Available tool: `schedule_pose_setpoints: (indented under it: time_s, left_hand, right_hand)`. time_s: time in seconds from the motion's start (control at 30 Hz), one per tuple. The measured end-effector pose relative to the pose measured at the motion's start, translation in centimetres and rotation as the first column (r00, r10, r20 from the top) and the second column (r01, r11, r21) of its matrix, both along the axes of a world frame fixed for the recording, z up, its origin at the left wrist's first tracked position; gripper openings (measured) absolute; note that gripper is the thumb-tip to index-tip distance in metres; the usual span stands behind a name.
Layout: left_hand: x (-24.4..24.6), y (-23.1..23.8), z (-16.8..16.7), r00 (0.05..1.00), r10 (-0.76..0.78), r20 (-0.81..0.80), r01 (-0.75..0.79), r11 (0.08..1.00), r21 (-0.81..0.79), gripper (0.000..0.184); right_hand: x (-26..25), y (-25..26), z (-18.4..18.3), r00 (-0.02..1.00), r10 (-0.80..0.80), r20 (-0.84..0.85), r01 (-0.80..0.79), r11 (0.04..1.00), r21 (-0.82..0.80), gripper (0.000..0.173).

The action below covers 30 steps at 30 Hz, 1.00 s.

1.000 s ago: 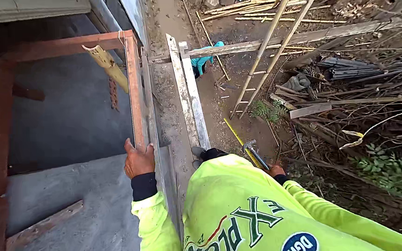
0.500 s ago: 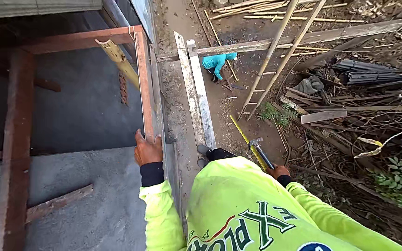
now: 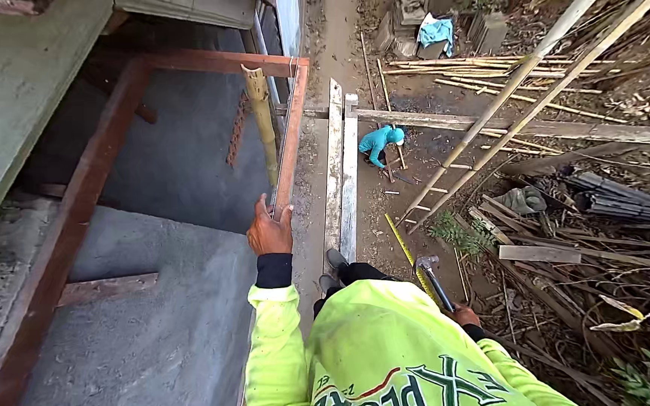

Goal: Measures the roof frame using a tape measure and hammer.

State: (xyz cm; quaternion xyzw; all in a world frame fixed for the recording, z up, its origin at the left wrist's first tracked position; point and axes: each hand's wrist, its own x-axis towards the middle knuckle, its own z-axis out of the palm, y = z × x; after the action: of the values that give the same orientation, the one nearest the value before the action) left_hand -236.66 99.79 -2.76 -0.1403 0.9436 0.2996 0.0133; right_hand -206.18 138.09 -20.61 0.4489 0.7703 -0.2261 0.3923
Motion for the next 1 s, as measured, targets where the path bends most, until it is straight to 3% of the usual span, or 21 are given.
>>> schedule_pose_setpoints:
  time_s: [0.27,0.47,0.6,0.7,0.77,0.87,1.0]
  left_hand:
    - [-0.2,0.0,0.5,0.999,0.014,0.040,-0.014,1.000,0.010,0.065]
    - [-3.0,3.4,2.3,0.998,-0.032,0.056,0.038,0.993,-0.116,0.063]
    - [-6.6,4.5,1.1,0.988,-0.125,-0.093,0.110,0.983,-0.150,0.073]
    - [-10.9,5.5,2.3,0.989,-0.075,0.125,0.094,0.983,-0.160,0.084]
    - [-11.9,5.7,1.5,0.979,-0.062,0.195,0.096,0.981,-0.168,0.079]
    - [-9.8,4.9,-0.3,0.991,-0.112,0.077,0.122,0.982,-0.141,0.068]
    - [-10.1,4.9,-0.5,0.994,-0.095,0.053,0.101,0.987,-0.129,0.066]
  right_hand:
    - [1.2,-0.4,-0.4,0.999,-0.044,-0.014,0.044,0.999,0.008,0.039]
    - [1.7,-0.3,-1.0,0.998,-0.061,0.021,0.061,0.998,0.001,0.042]
    - [2.0,0.1,-2.0,0.998,-0.065,0.025,0.064,0.998,0.012,0.040]
    - [1.0,0.1,-1.6,0.997,-0.064,0.037,0.064,0.998,-0.001,0.040]
    - [0.3,0.1,-1.6,0.996,-0.073,0.044,0.073,0.997,0.004,0.041]
    - [-0.9,-0.3,-0.9,0.992,-0.115,0.044,0.115,0.993,-0.015,0.041]
    - [-1.5,0.1,-1.5,0.992,-0.121,0.021,0.122,0.992,-0.029,0.040]
